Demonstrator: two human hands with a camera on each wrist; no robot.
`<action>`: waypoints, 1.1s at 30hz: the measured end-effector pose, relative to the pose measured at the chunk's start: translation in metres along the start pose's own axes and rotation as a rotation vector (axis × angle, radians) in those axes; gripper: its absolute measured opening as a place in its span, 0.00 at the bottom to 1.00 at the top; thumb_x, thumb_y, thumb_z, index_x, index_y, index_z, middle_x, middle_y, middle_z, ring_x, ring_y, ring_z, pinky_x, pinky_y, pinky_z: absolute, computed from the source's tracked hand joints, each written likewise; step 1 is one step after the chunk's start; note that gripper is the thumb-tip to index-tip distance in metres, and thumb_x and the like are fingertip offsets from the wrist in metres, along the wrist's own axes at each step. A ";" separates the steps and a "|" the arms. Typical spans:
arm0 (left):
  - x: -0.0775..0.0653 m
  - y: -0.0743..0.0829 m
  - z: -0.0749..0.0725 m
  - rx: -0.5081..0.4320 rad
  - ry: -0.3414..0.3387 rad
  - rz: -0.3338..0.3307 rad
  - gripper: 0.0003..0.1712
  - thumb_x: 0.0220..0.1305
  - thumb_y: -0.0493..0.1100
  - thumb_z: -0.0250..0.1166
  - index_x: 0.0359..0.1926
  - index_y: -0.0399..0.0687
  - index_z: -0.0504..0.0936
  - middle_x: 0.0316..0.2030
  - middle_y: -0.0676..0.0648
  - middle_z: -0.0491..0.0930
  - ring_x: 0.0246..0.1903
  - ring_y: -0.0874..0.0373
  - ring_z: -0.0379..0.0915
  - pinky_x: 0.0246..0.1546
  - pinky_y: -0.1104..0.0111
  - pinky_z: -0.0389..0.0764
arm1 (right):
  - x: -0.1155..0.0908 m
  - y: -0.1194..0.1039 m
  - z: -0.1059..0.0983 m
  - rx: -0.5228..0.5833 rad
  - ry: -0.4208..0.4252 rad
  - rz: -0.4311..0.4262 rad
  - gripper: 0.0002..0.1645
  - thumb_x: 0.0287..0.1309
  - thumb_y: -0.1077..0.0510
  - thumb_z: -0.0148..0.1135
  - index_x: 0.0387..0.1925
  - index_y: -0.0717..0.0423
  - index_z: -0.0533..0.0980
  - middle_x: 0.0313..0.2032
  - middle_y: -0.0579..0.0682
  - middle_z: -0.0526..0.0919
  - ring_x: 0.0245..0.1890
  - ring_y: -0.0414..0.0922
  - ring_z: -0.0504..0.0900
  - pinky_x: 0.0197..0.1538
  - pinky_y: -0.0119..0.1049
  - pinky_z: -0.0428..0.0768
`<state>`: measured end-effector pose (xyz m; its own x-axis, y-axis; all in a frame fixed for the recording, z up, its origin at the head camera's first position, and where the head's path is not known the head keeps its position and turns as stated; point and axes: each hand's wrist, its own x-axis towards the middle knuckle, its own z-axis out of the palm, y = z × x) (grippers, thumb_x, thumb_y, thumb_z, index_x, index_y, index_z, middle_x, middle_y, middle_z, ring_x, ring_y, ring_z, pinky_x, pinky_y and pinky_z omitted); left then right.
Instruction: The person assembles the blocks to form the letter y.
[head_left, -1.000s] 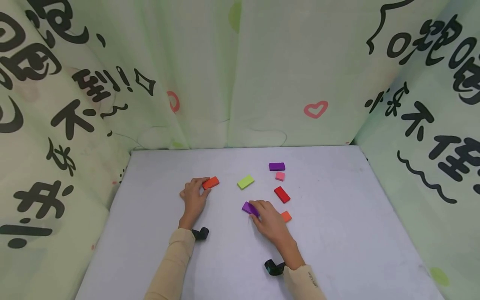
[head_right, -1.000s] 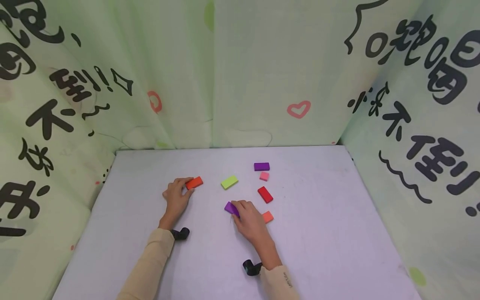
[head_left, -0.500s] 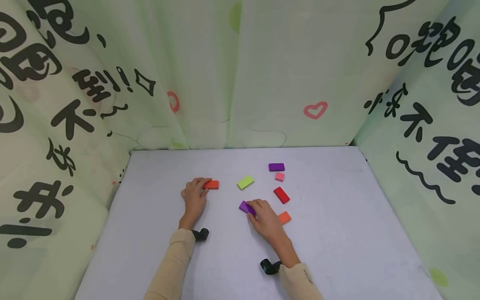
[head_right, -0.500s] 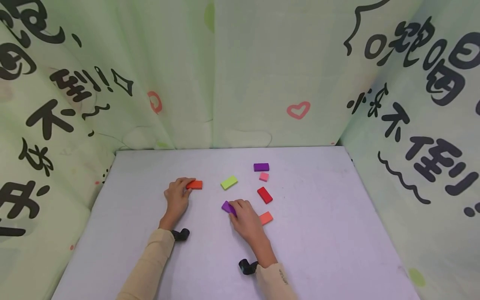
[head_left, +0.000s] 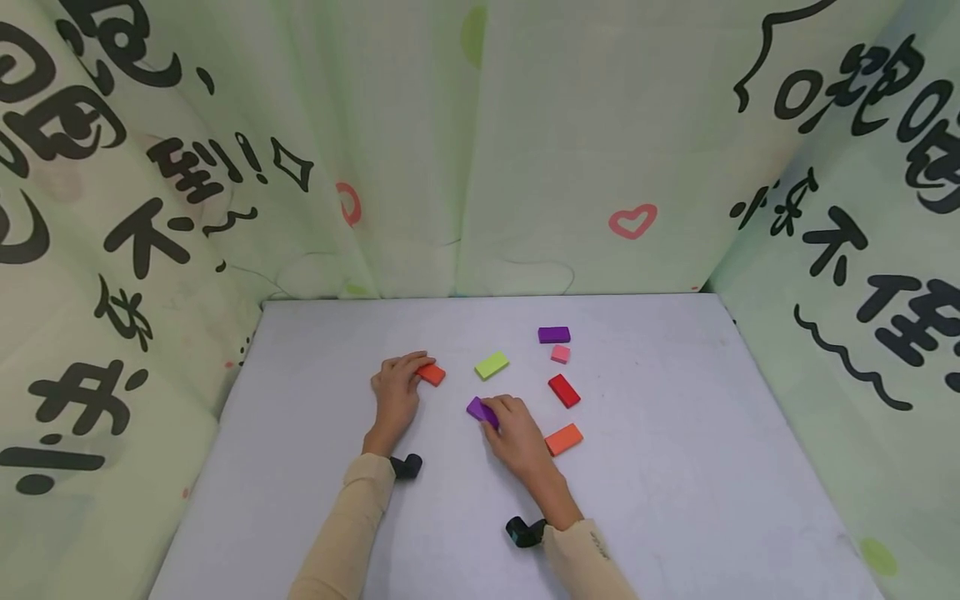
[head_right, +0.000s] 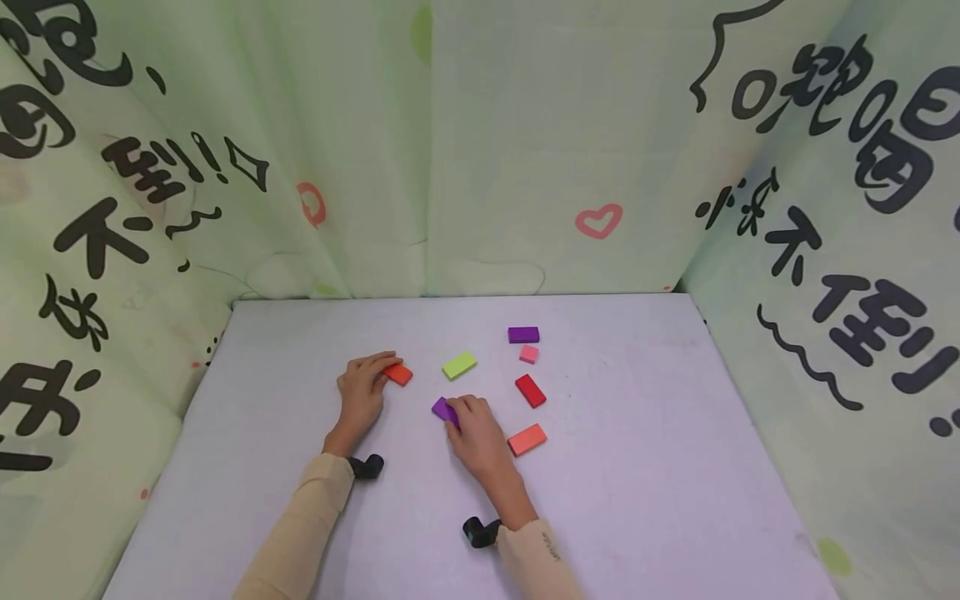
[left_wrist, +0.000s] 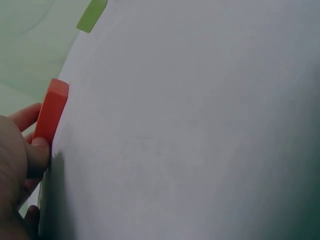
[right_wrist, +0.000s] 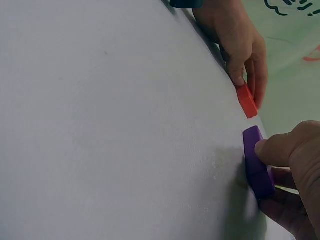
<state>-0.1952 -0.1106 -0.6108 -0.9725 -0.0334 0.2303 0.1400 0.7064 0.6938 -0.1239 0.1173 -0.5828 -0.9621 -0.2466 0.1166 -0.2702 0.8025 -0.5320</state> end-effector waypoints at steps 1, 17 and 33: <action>0.000 0.000 0.001 -0.005 0.003 0.007 0.26 0.68 0.26 0.62 0.58 0.55 0.87 0.65 0.50 0.82 0.63 0.45 0.70 0.62 0.42 0.60 | 0.001 -0.001 0.001 0.008 0.005 -0.002 0.24 0.67 0.58 0.69 0.63 0.56 0.79 0.56 0.55 0.83 0.57 0.52 0.81 0.59 0.45 0.84; -0.001 -0.003 0.006 -0.059 0.049 0.014 0.18 0.70 0.41 0.67 0.59 0.48 0.84 0.59 0.40 0.80 0.60 0.40 0.69 0.60 0.43 0.64 | 0.011 -0.014 0.029 0.073 0.126 -0.014 0.22 0.66 0.59 0.70 0.59 0.60 0.80 0.53 0.57 0.84 0.52 0.52 0.81 0.54 0.44 0.84; -0.002 -0.004 0.006 -0.067 0.060 0.003 0.19 0.68 0.45 0.71 0.59 0.49 0.84 0.59 0.44 0.85 0.59 0.44 0.70 0.56 0.49 0.65 | 0.018 -0.020 0.039 0.080 0.193 -0.047 0.21 0.66 0.59 0.70 0.58 0.61 0.81 0.52 0.57 0.84 0.51 0.51 0.81 0.52 0.43 0.83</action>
<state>-0.1954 -0.1093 -0.6184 -0.9595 -0.0752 0.2715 0.1569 0.6579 0.7366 -0.1338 0.0759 -0.6024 -0.9398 -0.1680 0.2975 -0.3187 0.7447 -0.5864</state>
